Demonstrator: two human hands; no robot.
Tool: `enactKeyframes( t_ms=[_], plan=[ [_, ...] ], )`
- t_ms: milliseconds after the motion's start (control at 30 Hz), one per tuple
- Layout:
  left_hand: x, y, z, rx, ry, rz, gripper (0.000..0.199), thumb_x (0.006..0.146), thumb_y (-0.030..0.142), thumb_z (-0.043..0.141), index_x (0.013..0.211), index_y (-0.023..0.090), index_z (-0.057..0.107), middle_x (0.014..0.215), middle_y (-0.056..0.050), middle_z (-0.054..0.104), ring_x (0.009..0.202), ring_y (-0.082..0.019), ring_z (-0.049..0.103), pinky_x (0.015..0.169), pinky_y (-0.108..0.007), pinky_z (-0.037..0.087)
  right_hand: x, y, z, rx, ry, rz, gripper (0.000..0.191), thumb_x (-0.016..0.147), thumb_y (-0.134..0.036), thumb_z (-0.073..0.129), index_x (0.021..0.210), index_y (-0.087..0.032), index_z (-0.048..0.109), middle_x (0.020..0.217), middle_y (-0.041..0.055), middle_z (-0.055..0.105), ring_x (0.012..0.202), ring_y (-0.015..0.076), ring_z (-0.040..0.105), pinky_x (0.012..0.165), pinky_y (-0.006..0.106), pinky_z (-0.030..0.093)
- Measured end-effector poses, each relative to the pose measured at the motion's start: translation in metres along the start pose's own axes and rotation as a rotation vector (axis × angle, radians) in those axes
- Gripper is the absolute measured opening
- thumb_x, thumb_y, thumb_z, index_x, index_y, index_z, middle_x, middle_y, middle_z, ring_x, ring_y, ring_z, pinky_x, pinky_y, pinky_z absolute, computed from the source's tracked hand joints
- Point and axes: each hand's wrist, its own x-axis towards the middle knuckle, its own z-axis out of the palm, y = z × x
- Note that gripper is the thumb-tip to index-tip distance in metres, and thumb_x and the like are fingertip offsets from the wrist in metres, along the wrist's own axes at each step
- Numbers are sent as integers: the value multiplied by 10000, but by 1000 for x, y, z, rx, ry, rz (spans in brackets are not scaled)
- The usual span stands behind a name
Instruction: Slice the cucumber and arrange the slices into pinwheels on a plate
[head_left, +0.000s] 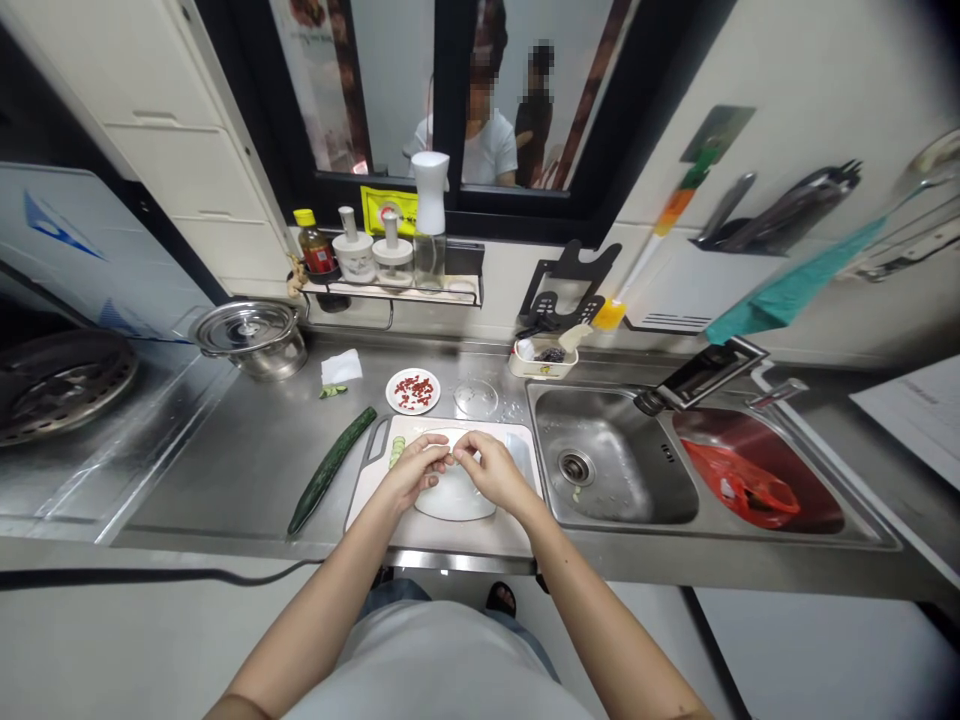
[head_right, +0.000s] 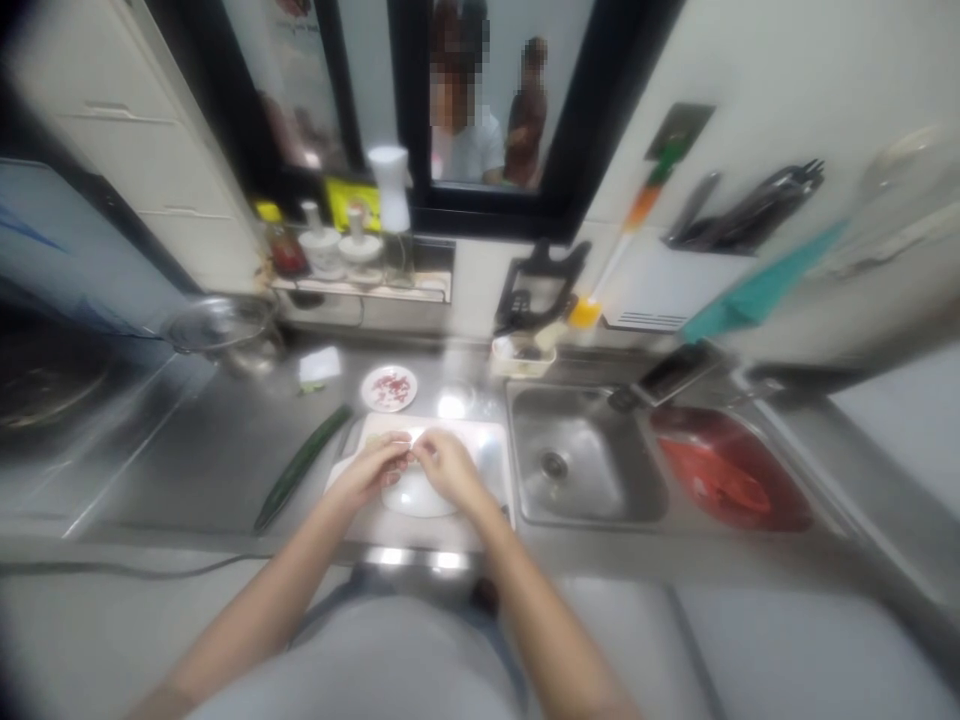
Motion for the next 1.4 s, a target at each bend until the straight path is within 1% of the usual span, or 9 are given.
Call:
enactKeyframes(
  t_ms=[100,333,600,767,867,1000,1100,1233,1400],
  plan=[
    [2,-1,0,13,26,11,417,620,280,736,984,185,555,721,0,625,555,-53,520,445,-136,275,-1,1,-1,-43,-3,-6,162,891,-237,501,776,-187,604,809,29,633,791,155,540,753,279,394],
    [7,-4,-2,92,75,48,498,580,284,769,1034,192,585,739,-21,647,612,-85,557,466,-150,295,-2,6,1,-85,1,-18,129,887,-206,510,798,-191,602,832,28,631,818,156,540,773,279,389],
    [12,-2,2,209,180,122,424,597,244,732,992,210,582,698,18,639,610,-79,544,503,-152,313,3,25,12,-37,15,51,126,857,-204,507,771,-178,595,770,21,627,736,142,536,707,257,392],
    [26,-13,-2,245,193,193,410,590,279,748,954,199,576,654,35,621,588,-86,544,508,-164,316,8,43,21,38,0,141,153,845,-235,497,764,-169,609,737,13,631,710,141,553,689,246,403],
    [36,-20,-5,253,190,215,392,595,262,742,946,187,584,636,35,620,579,-91,547,520,-174,338,11,56,26,36,-8,201,146,834,-232,508,766,-162,616,744,19,642,716,143,565,686,242,408],
    [52,-28,-10,275,194,234,356,596,211,726,925,170,596,639,22,634,616,-107,580,594,-198,406,16,71,35,-15,-32,301,137,824,-187,509,781,-152,634,772,34,671,731,143,582,698,236,411],
    [66,-34,-14,330,202,249,343,590,198,729,908,161,604,632,22,628,631,-113,589,631,-214,431,20,78,41,-85,-53,359,148,831,-164,506,801,-141,650,811,54,689,759,143,592,713,226,405],
    [82,-42,-16,441,247,248,311,602,176,717,895,161,613,619,31,621,625,-113,588,658,-222,443,25,80,46,-238,-103,426,179,861,-183,499,868,-139,673,871,73,703,799,147,597,731,218,391],
    [94,-49,-21,617,289,254,277,645,120,672,913,176,631,662,21,651,670,-133,609,705,-235,450,30,79,51,-391,-166,494,215,902,-226,478,946,-148,674,960,94,700,863,156,602,742,215,375]
  ],
)
